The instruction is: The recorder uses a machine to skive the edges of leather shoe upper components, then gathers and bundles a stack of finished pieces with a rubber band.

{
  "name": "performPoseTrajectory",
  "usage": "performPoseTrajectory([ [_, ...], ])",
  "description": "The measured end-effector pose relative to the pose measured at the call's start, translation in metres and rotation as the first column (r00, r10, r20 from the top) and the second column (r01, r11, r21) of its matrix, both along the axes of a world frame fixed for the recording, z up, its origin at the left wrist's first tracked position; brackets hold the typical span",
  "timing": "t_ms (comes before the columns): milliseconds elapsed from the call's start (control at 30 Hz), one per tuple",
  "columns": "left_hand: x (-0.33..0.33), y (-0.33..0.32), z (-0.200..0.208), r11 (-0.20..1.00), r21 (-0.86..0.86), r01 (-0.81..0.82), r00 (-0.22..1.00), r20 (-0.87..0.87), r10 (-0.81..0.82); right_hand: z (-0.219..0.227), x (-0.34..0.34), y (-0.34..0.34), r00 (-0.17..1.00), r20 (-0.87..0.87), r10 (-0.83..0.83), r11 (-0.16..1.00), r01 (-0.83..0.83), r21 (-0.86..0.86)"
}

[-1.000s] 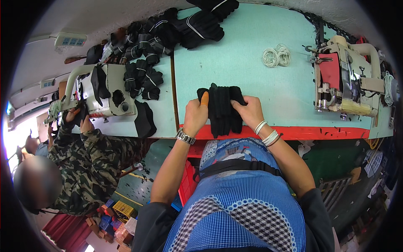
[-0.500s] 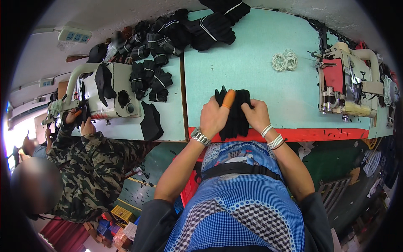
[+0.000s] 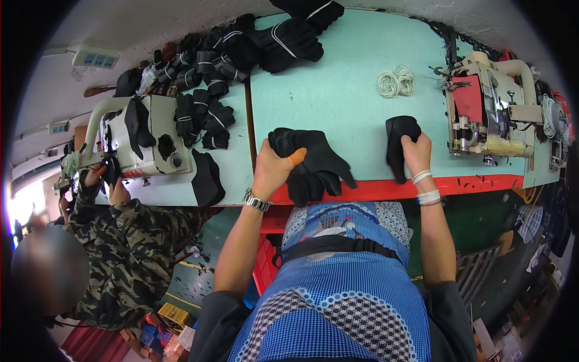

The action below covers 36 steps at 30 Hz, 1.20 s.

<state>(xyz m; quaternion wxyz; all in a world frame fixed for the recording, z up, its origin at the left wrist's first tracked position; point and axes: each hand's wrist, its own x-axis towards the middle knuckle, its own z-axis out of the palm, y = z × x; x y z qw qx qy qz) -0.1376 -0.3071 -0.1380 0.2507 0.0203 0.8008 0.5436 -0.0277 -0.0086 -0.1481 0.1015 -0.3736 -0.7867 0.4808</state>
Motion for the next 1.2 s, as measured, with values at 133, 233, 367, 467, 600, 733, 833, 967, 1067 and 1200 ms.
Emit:
performPoseTrajectory([
  [133, -0.007, 0.005, 0.023, 0.884, -0.465, 0.05, 0.995, -0.05, -0.083, 0.029, -0.013, -0.046, 0.958, 0.231, 0.171, 0.55, -0.287, 0.784],
  [233, -0.01, 0.016, 0.026, 0.828, -0.521, 0.207, 0.976, 0.053, -0.211, 0.01, -0.027, -0.118, 0.833, 0.023, 0.552, 0.83, -0.552, 0.083],
  [367, -0.013, -0.001, 0.015, 0.995, 0.085, 0.054, 0.962, 0.264, -0.075, 0.008, -0.044, -0.139, 0.798, 0.115, 0.592, 0.806, -0.584, -0.1],
  [467, -0.013, -0.002, 0.023, 0.996, 0.057, -0.064, 0.865, 0.502, 0.027, 0.015, -0.04, -0.134, 0.844, 0.087, 0.529, 0.836, -0.502, -0.222],
  [600, -0.006, 0.0, 0.014, 0.999, 0.022, 0.029, 0.929, 0.369, -0.035, 0.009, -0.035, -0.143, 0.859, 0.044, 0.51, 0.86, -0.51, -0.011],
  [733, -0.008, -0.002, 0.009, 0.999, 0.031, -0.02, 0.919, 0.395, 0.006, 0.007, -0.035, -0.137, 0.861, 0.046, 0.506, 0.858, -0.498, -0.126],
  [833, -0.008, -0.006, -0.001, 0.999, 0.047, -0.027, 0.909, 0.417, 0.005, 0.008, -0.034, -0.137, 0.837, 0.071, 0.543, 0.84, -0.539, -0.063],
  [967, -0.001, -0.01, -0.013, 0.978, 0.135, -0.162, 0.889, 0.45, 0.085, 0.01, -0.037, -0.137, 0.82, 0.12, 0.559, 0.817, -0.57, 0.09],
  [1067, 0.003, -0.008, -0.018, 0.997, 0.003, -0.081, 0.956, 0.285, 0.077, 0.006, -0.033, -0.131, 0.82, 0.178, 0.545, 0.827, -0.56, 0.049],
  [1200, 0.012, -0.013, -0.005, 0.97, -0.245, -0.013, 0.997, -0.078, -0.006, 0.012, -0.033, -0.12, 0.883, 0.017, 0.468, 0.661, -0.363, 0.656],
])
